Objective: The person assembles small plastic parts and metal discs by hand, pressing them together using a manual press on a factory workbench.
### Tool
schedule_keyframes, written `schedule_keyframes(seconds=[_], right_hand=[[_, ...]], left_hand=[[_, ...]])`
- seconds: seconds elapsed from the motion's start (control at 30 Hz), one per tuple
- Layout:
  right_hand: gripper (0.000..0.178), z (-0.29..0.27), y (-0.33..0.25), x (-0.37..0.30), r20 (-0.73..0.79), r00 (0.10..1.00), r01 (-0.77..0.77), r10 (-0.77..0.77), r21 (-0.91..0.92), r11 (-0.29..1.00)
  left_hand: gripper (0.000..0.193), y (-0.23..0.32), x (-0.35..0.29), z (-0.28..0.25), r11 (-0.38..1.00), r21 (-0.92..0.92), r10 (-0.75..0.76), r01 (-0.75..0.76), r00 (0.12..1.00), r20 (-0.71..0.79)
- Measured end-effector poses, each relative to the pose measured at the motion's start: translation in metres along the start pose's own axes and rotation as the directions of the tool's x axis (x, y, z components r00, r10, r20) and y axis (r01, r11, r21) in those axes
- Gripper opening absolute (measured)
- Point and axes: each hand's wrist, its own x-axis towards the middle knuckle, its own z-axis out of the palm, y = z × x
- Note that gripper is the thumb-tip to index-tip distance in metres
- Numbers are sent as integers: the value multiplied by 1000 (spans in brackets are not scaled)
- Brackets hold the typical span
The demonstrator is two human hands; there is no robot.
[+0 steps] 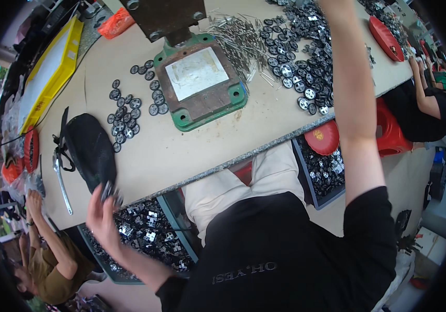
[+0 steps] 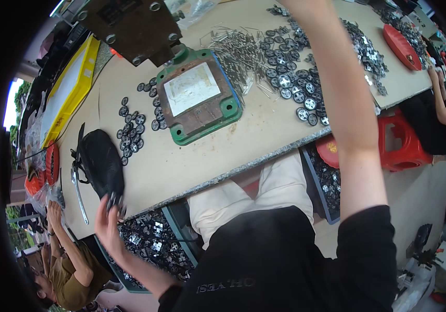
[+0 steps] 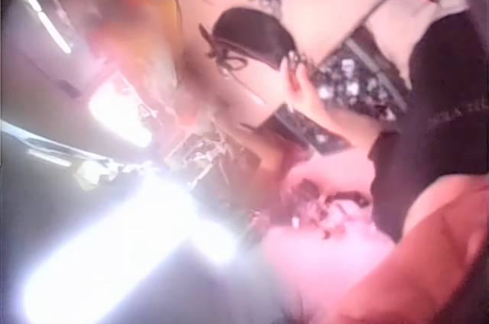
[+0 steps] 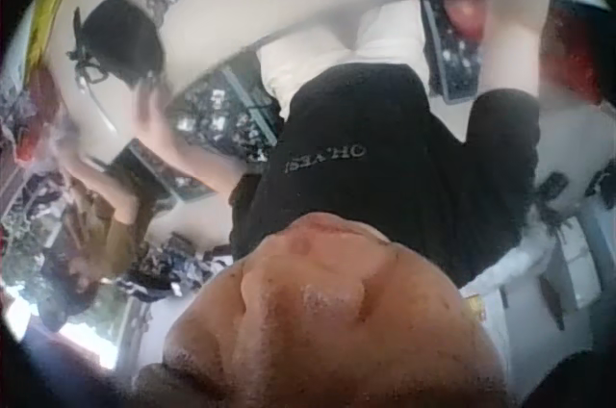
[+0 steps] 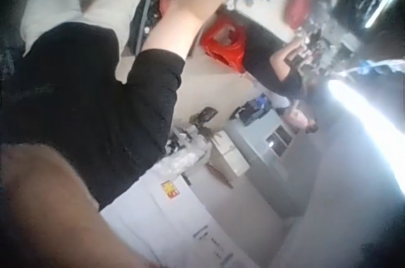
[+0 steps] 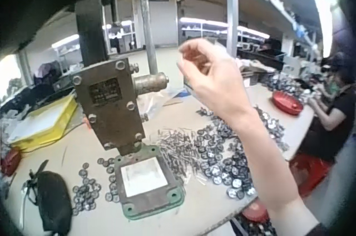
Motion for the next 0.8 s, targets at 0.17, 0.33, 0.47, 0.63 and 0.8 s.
schedule_keyframes(seconds=[0.17,0.33,0.47,0.63,0.8], right_hand=[[14,-13,39,-141,560,679,-395,475,-267,879],[13,1,36,-179,579,535,-402,615,-465,789],[14,12,35,-187,573,504,-293,646,-591,752],[13,15,39,-190,620,464,-196,632,-625,756],[8,18,25,-186,617,511,-216,599,-582,784]], left_hand=[[37,-46,-73,-99,858,460,-148,227,968,-201],[39,-17,-61,-45,795,571,-83,203,970,-229],[27,-5,-10,28,881,472,72,-41,996,-48],[25,0,68,114,915,347,180,-207,978,108],[23,-17,113,156,764,504,408,-403,907,106]])
